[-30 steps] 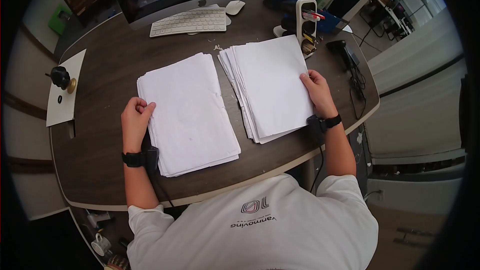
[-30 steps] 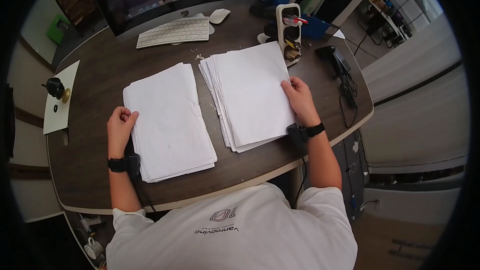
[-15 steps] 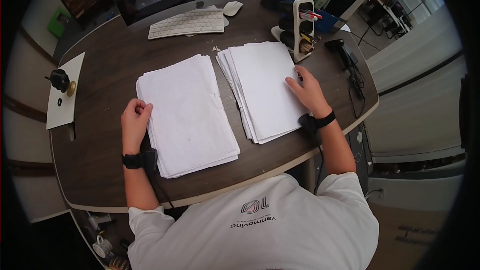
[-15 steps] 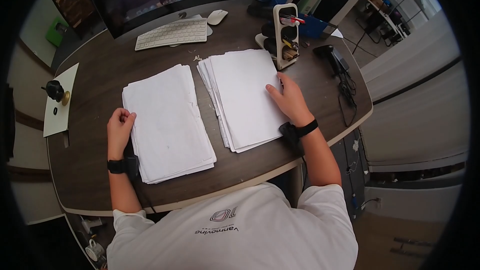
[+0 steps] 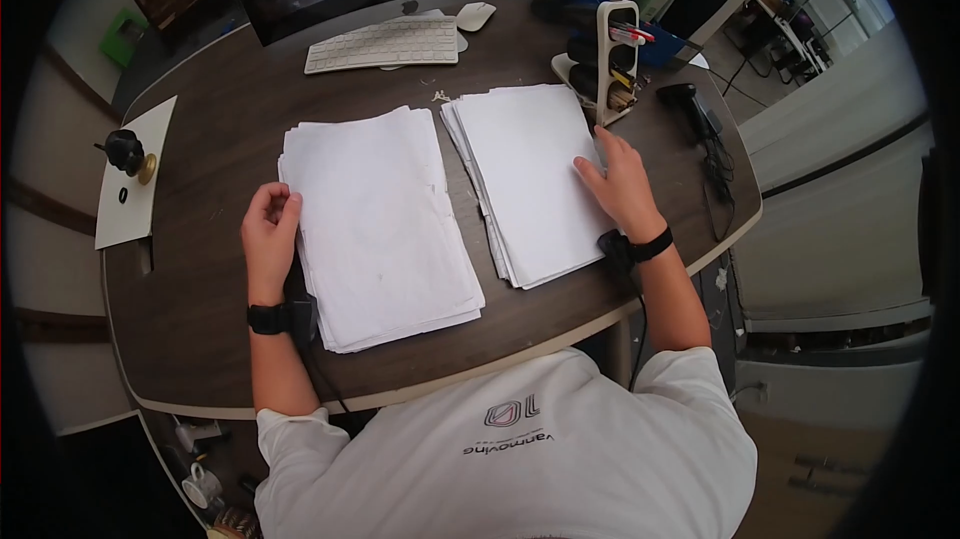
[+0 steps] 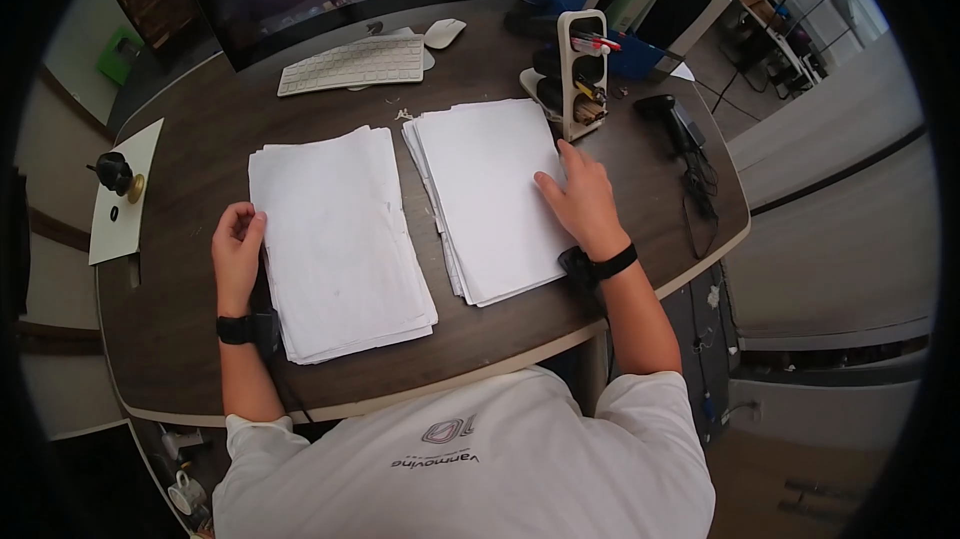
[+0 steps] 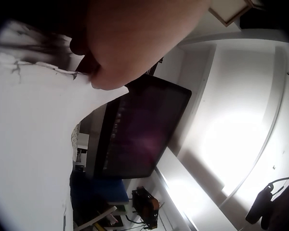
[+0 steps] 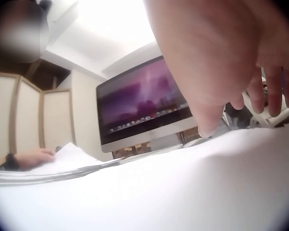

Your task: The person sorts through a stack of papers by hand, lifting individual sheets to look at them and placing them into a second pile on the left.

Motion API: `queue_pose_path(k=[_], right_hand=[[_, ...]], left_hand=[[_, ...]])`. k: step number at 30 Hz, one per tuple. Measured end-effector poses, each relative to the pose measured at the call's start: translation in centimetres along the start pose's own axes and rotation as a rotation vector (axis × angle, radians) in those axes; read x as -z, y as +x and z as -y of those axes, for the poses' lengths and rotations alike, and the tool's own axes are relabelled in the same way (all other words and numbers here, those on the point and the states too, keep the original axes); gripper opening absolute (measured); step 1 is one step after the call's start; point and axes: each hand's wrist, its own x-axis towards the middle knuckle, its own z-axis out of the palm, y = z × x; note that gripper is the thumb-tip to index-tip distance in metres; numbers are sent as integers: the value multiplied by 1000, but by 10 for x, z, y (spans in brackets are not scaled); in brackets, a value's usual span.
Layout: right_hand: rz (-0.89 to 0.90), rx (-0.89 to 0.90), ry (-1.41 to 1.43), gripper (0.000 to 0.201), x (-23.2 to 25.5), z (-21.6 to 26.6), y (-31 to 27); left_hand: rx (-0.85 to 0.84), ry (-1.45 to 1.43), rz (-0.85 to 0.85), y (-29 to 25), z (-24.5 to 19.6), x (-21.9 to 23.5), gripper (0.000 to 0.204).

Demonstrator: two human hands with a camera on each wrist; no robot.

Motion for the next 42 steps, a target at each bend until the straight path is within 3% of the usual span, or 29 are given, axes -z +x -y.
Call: queue_pose_path(k=[1, 2, 5, 7, 9, 11, 14, 18, 20, 21, 27, 29, 30, 32, 34, 37, 39, 42], right_hand=[[-113, 124, -170, 56, 2, 7, -1], [-110, 128, -163, 56, 4, 19, -3], [37, 98, 400, 39, 8, 88, -18], [186, 137, 476, 35, -1, 114, -25], [170, 168, 523, 35, -20, 135, -22], [240, 0, 575, 37, -31, 154, -16], [382, -72, 670, 45, -47, 164, -5], [361, -62, 723, 48, -58, 168, 2], [188, -21, 759, 43, -57, 174, 3], [191, -18, 761, 43, -58, 175, 4], [323, 11, 690, 40, -76, 165, 12], [301, -25, 971, 34, -79, 167, 9], [303, -25, 971, 34, -77, 167, 7], [215, -113, 1227, 24, -68, 163, 2], [217, -210, 1325, 22, -56, 143, 3], [110, -354, 1512, 23, -44, 109, 3], [-55, -415, 1441, 22, -28, 82, 4], [-106, -471, 1273, 22, 2, 33, 5]], left_hand=[[-9, -142, -14, 0, -1, -1, 12], [-8, -136, -20, -2, -5, 0, 12], [127, -321, 41, -6, -20, 4, 16], [96, -407, 28, -5, -17, 6, 20], [103, -438, 16, -4, -18, 5, 19], [106, -470, 0, -3, -16, 7, 19], [99, -592, 40, -1, -10, 10, 17], [117, -703, 21, -2, -16, 6, 17], [104, -726, 32, -3, -12, 8, 17], [108, -740, 51, -2, -10, 9, 17], [111, -749, 50, -1, -8, 10, 19], [129, -750, 35, -1, -13, 11, 20], [211, -745, 29, 0, -17, 11, 25], [298, -742, 18, 0, -22, 10, 30], [345, -436, 65, -2, -23, 7, 44], [309, -228, 93, -6, -26, 2, 51], [299, -178, 100, -7, -29, 0, 53], [213, -58, 85, -9, -18, -5, 55]])
